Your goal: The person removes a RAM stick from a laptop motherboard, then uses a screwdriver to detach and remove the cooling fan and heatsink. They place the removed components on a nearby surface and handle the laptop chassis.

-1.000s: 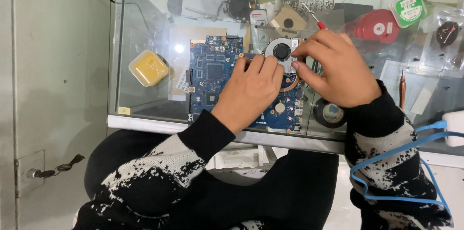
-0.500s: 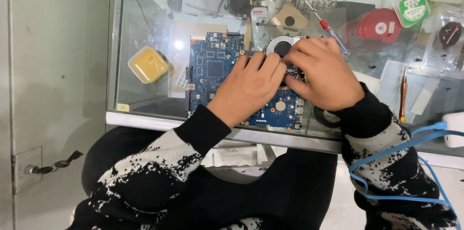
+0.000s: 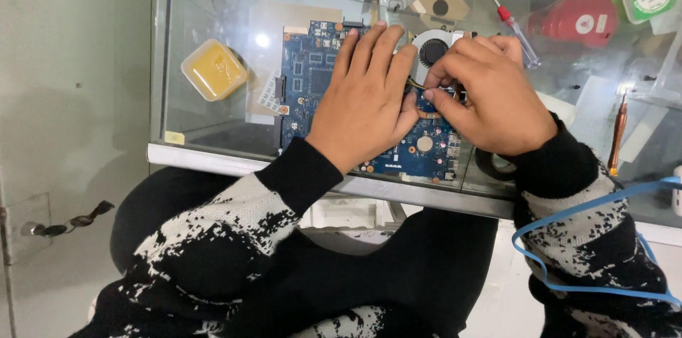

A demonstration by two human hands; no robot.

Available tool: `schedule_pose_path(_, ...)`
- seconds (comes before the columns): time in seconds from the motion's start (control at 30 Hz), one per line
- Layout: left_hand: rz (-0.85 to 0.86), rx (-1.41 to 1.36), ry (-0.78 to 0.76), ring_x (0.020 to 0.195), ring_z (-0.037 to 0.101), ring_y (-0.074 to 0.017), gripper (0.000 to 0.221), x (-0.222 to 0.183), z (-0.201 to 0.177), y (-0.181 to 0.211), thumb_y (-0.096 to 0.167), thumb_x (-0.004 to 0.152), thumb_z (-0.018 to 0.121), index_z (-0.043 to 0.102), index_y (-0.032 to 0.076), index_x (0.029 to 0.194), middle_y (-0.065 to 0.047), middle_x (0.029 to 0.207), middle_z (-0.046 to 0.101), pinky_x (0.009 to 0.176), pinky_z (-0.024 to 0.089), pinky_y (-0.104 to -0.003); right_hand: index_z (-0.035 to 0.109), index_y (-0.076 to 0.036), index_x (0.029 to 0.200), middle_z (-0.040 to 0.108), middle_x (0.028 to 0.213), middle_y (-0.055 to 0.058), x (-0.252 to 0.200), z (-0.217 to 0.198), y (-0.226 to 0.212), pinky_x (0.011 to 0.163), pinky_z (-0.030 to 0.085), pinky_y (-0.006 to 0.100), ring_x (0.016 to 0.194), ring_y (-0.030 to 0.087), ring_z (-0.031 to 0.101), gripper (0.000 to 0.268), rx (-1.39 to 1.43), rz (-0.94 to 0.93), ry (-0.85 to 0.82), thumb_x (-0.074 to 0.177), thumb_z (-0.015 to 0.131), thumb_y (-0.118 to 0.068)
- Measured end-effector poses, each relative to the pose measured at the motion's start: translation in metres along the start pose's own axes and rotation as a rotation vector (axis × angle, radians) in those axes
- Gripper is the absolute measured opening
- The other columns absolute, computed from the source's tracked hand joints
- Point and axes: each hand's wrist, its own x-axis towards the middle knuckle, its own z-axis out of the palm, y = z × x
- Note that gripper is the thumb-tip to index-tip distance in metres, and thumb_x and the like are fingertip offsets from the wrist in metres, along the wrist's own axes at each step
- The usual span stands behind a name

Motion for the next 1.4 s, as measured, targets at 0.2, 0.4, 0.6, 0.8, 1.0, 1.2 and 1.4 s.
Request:
schedule_pose_path(0.2, 0.020, 0.019, 0.007, 0.139, 0.045, -0.0400, 0.046, -0.001, 0.005, -0.003, 0.026, 0.096, 0.064, 0.051, 0.004, 0.134, -0.021, 0.144, 0.048, 0.120, 0.034, -0.060, 0.065, -0.012, 0.100, 0.056, 0.094, 0.002, -0.004, 0.004, -0.002, 0.100, 0.028, 0.044, 0.095, 0.025, 0.056, 0.005, -0.018, -0.014, 0.057, 0.101, 0.065, -0.017)
schedule_pose_path(0.4, 0.021, 0.016, 0.008, 0.139, 0.045, -0.0412, 0.048, -0.002, 0.008, -0.004, 0.028, 0.096, 0.064, 0.047, 0.005, 0.135, -0.023, 0.144, 0.048, 0.120, 0.034, -0.061, 0.065, -0.010, 0.100, 0.056, 0.093, 0.005, -0.005, 0.006, -0.004, 0.097, 0.029, 0.044, 0.096, 0.029, 0.056, 0.004, -0.091, 0.033, 0.111, 0.099, 0.063, -0.013)
schedule_pose_path(0.6, -0.014, -0.008, 0.019, 0.141, 0.045, -0.0391, 0.052, -0.003, 0.007, -0.002, 0.027, 0.092, 0.062, 0.049, 0.003, 0.137, -0.022, 0.145, 0.049, 0.121, 0.035, -0.058, 0.066, -0.011, 0.103, 0.057, 0.098, 0.004, -0.004, -0.005, 0.012, 0.097, 0.035, 0.046, 0.096, 0.026, 0.057, 0.004, 0.049, 0.044, 0.080, 0.104, 0.069, -0.012)
schedule_pose_path(0.8, -0.093, -0.229, -0.019, 0.145, 0.047, -0.0366, 0.078, 0.003, -0.004, -0.005, 0.032, 0.096, 0.073, 0.028, 0.007, 0.155, -0.018, 0.155, 0.045, 0.125, 0.038, -0.054, 0.059, 0.003, 0.105, 0.061, 0.117, 0.020, -0.004, -0.018, 0.008, 0.102, 0.049, 0.046, 0.115, 0.034, 0.061, 0.009, 0.309, -0.047, 0.288, 0.109, 0.066, -0.002)
schedule_pose_path(1.0, -0.060, -0.508, -0.022, 0.160, 0.040, -0.0335, 0.082, 0.013, -0.012, -0.004, 0.024, 0.110, 0.071, 0.012, 0.014, 0.166, -0.013, 0.173, 0.032, 0.134, 0.039, -0.051, 0.042, -0.004, 0.111, 0.065, 0.116, 0.021, -0.007, -0.017, 0.012, 0.109, 0.057, 0.042, 0.119, 0.031, 0.069, 0.011, 0.865, 0.033, 0.321, 0.112, 0.052, -0.008)
schedule_pose_path(1.2, -0.072, -0.628, -0.015, 0.155, 0.045, -0.0316, 0.077, 0.016, -0.009, -0.004, 0.020, 0.105, 0.072, 0.021, 0.012, 0.163, -0.015, 0.168, 0.038, 0.128, 0.043, -0.050, 0.039, -0.015, 0.110, 0.068, 0.115, 0.019, -0.007, -0.020, 0.009, 0.133, 0.035, 0.053, 0.116, 0.029, 0.069, 0.011, 0.900, 0.012, 0.345, 0.111, 0.050, -0.016)
schedule_pose_path(1.4, -0.277, -0.883, -0.011, 0.118, 0.069, -0.0210, 0.051, 0.019, -0.033, 0.001, 0.027, 0.094, 0.074, 0.054, 0.021, 0.140, -0.005, 0.129, 0.072, 0.082, 0.060, -0.030, 0.047, -0.010, 0.109, 0.071, 0.112, 0.026, -0.012, -0.015, 0.032, 0.087, 0.065, 0.027, 0.091, 0.028, 0.075, 0.010, 1.409, 0.208, 0.405, 0.107, 0.056, -0.010)
